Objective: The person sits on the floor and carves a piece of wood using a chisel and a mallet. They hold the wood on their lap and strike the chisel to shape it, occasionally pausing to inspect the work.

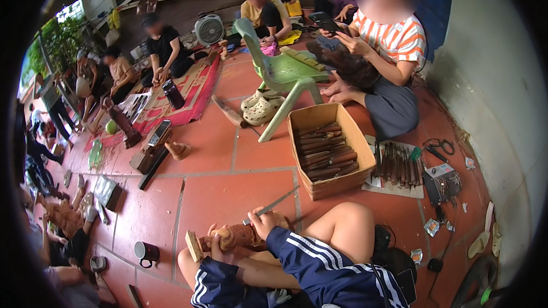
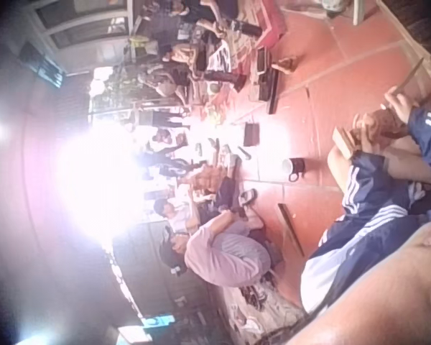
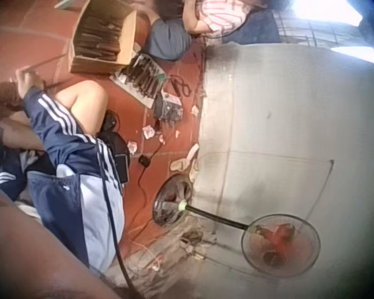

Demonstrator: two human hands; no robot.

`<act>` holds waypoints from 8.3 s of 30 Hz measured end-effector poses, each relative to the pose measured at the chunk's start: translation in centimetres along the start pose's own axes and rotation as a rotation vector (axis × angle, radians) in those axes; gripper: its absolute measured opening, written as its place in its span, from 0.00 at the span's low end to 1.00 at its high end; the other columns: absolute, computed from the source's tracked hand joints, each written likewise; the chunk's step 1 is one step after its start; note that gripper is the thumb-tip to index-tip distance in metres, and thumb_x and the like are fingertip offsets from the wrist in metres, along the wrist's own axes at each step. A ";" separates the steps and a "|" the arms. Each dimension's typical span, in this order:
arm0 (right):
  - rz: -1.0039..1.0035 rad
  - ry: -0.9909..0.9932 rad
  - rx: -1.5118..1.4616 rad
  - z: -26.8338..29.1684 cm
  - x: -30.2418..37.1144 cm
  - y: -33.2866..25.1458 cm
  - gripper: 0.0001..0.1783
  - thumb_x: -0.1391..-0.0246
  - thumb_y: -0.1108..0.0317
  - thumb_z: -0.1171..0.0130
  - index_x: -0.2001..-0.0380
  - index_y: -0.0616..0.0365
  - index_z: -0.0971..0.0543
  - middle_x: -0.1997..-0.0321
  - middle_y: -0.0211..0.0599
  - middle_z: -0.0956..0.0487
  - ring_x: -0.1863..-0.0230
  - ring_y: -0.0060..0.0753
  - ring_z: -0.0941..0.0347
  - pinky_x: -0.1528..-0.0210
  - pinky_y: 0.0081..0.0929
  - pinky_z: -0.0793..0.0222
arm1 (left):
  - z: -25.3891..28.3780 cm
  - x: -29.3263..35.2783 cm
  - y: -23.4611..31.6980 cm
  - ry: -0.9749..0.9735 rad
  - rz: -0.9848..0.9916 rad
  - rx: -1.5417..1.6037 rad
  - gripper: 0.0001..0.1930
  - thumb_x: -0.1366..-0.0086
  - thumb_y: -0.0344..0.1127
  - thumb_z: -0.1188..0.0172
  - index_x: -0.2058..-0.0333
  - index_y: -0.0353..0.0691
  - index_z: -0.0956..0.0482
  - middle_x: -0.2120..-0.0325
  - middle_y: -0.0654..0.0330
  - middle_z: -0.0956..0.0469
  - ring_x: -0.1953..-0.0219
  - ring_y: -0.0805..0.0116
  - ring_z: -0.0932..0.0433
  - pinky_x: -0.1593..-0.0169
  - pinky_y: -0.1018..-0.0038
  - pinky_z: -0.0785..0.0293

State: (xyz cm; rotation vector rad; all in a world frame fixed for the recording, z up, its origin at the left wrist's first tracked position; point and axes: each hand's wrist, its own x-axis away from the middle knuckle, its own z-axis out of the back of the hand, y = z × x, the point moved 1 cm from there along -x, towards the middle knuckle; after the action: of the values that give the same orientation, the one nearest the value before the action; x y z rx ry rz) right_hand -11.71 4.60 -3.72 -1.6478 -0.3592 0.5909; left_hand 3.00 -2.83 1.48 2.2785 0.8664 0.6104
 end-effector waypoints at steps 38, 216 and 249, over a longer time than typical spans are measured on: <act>-0.215 -0.005 -0.051 0.2 -0.5 0.5 0.09 0.45 0.64 0.54 0.75 0.56 0.36 0.79 0.23 0.40 0.82 0.13 0.45 0.80 0.13 0.47 | 1.4 -1.4 -0.5 -0.027 -0.179 -0.078 0.18 0.43 0.30 0.47 0.53 0.38 0.35 0.60 0.55 0.27 0.56 0.67 0.29 0.52 0.72 0.32; -0.120 -0.198 0.047 0.5 -0.5 -0.8 0.10 0.49 0.68 0.48 0.78 0.64 0.30 0.67 0.31 0.33 0.80 0.17 0.36 0.77 0.16 0.39 | 1.1 -0.7 0.2 0.035 -0.087 0.028 0.18 0.43 0.29 0.47 0.53 0.40 0.35 0.60 0.54 0.27 0.56 0.66 0.29 0.52 0.72 0.31; -0.038 -0.213 0.142 2.0 0.7 0.7 0.10 0.49 0.63 0.48 0.72 0.59 0.32 0.83 0.25 0.34 0.81 0.14 0.40 0.76 0.13 0.45 | 1.0 -0.9 -0.5 0.024 -0.164 0.099 0.17 0.47 0.26 0.43 0.57 0.37 0.31 0.67 0.58 0.25 0.62 0.70 0.27 0.57 0.76 0.30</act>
State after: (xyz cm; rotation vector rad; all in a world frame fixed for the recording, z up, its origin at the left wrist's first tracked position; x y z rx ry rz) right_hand -12.39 6.52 -4.66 -1.4426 -0.4913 0.7490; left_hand 2.78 -3.55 0.26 2.2625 1.1049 0.5327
